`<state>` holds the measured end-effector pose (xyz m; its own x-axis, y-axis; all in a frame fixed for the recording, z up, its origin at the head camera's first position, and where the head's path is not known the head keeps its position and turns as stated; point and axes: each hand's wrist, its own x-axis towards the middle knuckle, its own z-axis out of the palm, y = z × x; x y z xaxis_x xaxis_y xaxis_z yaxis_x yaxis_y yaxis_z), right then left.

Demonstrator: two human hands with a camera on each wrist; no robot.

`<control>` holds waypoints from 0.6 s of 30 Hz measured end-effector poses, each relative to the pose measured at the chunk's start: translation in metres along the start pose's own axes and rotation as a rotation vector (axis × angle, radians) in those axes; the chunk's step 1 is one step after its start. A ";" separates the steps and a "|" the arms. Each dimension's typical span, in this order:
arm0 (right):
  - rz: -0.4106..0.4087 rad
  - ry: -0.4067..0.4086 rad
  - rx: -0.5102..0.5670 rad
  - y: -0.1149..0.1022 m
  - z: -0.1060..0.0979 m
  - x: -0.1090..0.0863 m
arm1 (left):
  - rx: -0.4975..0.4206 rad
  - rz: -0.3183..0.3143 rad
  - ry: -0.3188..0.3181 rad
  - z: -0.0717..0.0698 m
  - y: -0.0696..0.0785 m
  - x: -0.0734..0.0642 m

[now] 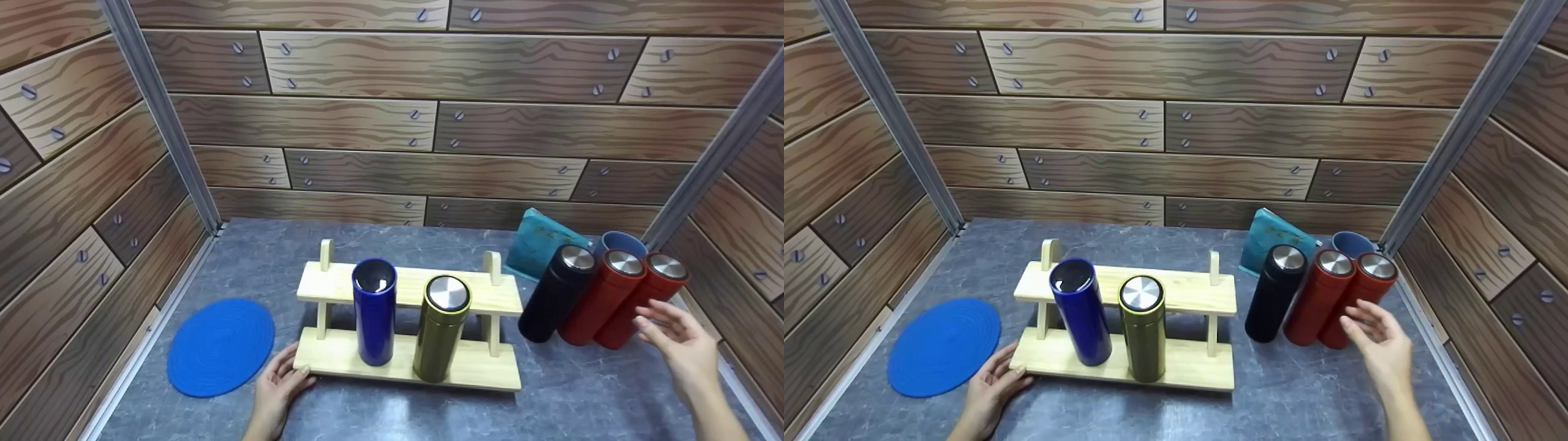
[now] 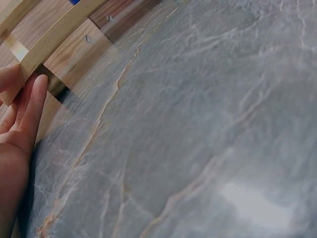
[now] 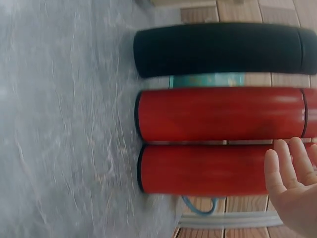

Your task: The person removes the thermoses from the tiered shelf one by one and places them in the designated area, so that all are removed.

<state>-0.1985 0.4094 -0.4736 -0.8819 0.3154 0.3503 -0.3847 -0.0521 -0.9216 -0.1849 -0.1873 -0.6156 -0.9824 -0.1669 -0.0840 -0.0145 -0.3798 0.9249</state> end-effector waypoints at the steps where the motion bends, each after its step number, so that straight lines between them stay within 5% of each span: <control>1: -0.001 -0.011 -0.002 0.000 0.003 -0.002 | -0.001 0.001 0.000 0.000 0.000 0.000; 18: -0.076 -0.304 0.113 -0.005 0.067 -0.026 | -0.012 0.014 -0.003 -0.001 -0.002 0.000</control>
<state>-0.1915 0.3382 -0.4665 -0.8838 0.0260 0.4671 -0.4655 -0.1490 -0.8724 -0.1849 -0.1876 -0.6176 -0.9829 -0.1699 -0.0704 0.0012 -0.3887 0.9213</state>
